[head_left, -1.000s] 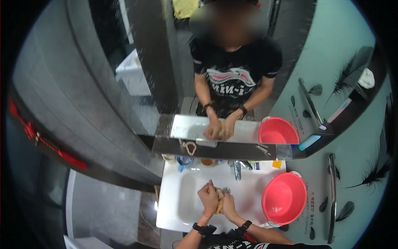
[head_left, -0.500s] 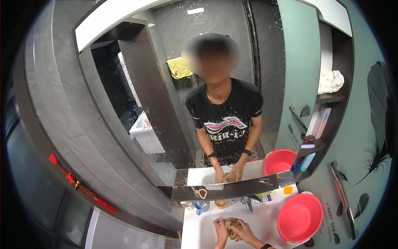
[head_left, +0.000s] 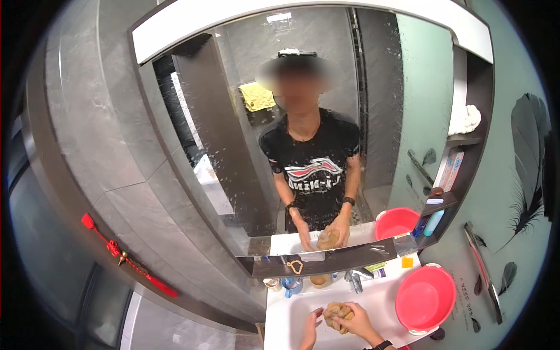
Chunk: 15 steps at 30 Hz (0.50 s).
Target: Washing a cloth in a sink and using it to clean a bathroom mirror.
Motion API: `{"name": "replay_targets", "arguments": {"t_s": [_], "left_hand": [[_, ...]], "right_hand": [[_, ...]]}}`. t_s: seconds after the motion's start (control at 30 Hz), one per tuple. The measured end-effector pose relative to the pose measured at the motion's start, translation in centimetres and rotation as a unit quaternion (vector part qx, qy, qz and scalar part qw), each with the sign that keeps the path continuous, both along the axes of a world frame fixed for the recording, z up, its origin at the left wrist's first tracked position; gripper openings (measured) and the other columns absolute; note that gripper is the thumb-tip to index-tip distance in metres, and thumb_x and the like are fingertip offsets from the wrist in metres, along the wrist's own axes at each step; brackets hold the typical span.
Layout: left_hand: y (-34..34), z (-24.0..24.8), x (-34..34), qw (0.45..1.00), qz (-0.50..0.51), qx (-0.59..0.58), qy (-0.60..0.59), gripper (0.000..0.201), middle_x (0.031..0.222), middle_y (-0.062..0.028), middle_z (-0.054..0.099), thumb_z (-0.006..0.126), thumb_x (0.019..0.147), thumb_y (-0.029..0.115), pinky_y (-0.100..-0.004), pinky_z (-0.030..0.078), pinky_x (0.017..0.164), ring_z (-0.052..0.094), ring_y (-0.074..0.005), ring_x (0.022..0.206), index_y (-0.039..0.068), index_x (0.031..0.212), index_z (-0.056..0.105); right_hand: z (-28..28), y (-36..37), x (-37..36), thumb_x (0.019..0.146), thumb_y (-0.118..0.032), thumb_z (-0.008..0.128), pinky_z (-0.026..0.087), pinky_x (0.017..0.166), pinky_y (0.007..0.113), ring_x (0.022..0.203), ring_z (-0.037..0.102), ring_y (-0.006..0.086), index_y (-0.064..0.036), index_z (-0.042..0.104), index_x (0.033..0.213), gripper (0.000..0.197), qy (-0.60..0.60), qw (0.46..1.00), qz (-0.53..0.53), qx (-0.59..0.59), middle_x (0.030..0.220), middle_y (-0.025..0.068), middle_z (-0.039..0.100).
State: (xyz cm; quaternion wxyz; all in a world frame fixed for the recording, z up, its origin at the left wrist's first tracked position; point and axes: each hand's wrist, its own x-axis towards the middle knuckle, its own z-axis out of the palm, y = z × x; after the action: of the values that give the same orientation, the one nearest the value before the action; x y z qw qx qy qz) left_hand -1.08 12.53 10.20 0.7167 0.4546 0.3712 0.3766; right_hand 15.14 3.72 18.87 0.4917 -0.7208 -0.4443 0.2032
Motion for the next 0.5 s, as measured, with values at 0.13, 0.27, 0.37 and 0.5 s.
{"name": "replay_targets", "arguments": {"t_s": [0.13,0.27,0.37,0.5], "left_hand": [[2.2,1.3,-6.3,0.999,-0.011,-0.008,0.046,0.049,0.112,-0.0148,0.07,0.048,0.105,0.04,-0.0374,0.055,0.085,0.068,-0.0246,0.1,-0.003,0.126,0.059],[5.9,3.9,-14.2,0.988,-0.066,0.016,0.136,0.04,0.106,-0.0136,0.072,0.051,0.105,0.032,-0.0337,0.054,0.081,0.069,-0.0203,0.096,-0.003,0.12,0.062],[5.6,4.3,-21.4,0.996,0.009,0.032,0.087,0.029,0.096,-0.0112,0.071,0.053,0.104,0.023,-0.0305,0.053,0.074,0.067,-0.017,0.085,0.0,0.114,0.066],[6.6,0.6,-28.2,0.994,0.045,-0.006,0.096,0.024,0.088,-0.0086,0.071,0.051,0.102,0.016,-0.0298,0.053,0.069,0.064,-0.0146,0.077,-0.001,0.111,0.066]], "right_hand": [[-2.3,-0.5,-0.6,0.074,-0.036,0.085,0.054,0.086,0.04,0.098,0.068,0.0328,-0.001,0.065,0.114,0.057,-0.007,0.995,-0.056,-0.078,0.107,0.0188,0.068],[-8.3,-4.6,-0.2,0.074,-0.034,0.085,0.054,0.089,0.038,0.096,0.071,0.026,-0.0056,0.07,0.112,0.05,0.031,0.995,-0.06,-0.077,0.103,0.0168,0.074],[-4.3,-4.4,-0.7,0.075,-0.033,0.083,0.053,0.092,0.036,0.098,0.07,0.0226,-0.0045,0.069,0.115,0.052,0.071,0.991,-0.09,-0.071,0.103,0.0159,0.073],[14.5,0.8,-2.4,0.075,-0.036,0.085,0.054,0.086,0.034,0.091,0.067,0.0164,-0.0001,0.067,0.117,0.058,-0.127,0.988,-0.086,0.004,0.098,0.0109,0.071]]}}
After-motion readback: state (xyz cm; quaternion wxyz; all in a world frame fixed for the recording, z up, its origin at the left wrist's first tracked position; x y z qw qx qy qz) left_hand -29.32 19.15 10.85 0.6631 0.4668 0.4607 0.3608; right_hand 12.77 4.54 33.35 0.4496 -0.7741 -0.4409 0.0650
